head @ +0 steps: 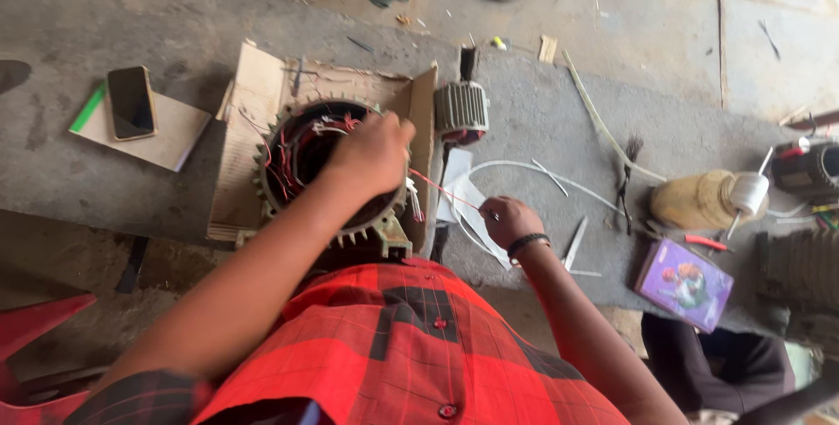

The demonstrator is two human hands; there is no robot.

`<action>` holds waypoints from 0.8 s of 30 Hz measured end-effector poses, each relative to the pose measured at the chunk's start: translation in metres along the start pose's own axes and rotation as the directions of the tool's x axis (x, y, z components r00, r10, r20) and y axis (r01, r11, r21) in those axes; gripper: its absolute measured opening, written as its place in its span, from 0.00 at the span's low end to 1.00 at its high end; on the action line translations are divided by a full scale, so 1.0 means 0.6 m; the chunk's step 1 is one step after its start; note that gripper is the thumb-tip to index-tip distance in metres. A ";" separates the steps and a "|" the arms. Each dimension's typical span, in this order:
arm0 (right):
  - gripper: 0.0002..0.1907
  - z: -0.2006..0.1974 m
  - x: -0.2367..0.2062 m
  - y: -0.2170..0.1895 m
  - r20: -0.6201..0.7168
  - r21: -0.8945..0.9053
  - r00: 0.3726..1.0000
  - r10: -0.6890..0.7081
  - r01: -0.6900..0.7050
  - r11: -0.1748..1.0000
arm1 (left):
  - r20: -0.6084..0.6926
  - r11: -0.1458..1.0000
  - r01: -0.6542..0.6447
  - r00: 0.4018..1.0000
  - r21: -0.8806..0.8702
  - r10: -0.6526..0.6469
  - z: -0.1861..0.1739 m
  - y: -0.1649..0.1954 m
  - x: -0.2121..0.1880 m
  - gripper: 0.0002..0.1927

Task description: The person works on an electric motor stator, stripping insulation from copper wires with scissors and inserting white heat-shrink tubing over wire ends. They repeatedly adjust and connect wires within the stator slots.

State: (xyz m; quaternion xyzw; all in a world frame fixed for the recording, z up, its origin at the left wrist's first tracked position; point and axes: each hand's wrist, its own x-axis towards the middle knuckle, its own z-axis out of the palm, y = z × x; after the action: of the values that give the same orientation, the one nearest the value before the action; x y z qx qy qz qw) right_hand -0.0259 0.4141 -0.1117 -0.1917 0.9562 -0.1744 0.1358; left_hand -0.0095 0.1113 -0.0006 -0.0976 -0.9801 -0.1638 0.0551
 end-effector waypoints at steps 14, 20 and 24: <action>0.19 -0.023 0.077 -0.120 0.111 -0.202 0.972 -0.208 0.227 0.953 | -0.297 0.903 -0.083 0.953 -0.422 -0.051 0.010 -0.017 -0.077 0.08; 0.11 0.035 0.117 -0.164 -0.032 0.752 0.982 -0.186 0.146 0.643 | -0.249 0.873 0.053 0.948 -0.486 -0.196 0.017 -0.024 -0.079 0.07; 0.10 0.035 0.112 -0.161 -0.032 0.645 0.992 -0.124 0.115 0.755 | -0.247 0.896 0.069 0.950 -0.438 -0.193 0.023 -0.030 -0.074 0.05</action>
State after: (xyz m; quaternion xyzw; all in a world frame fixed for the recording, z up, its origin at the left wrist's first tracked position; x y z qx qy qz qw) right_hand -0.0482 0.2968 -0.1066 -0.1950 0.8227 -0.4997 0.1881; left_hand 0.0289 0.0914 -0.0254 -0.0157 -0.9070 -0.3886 0.1614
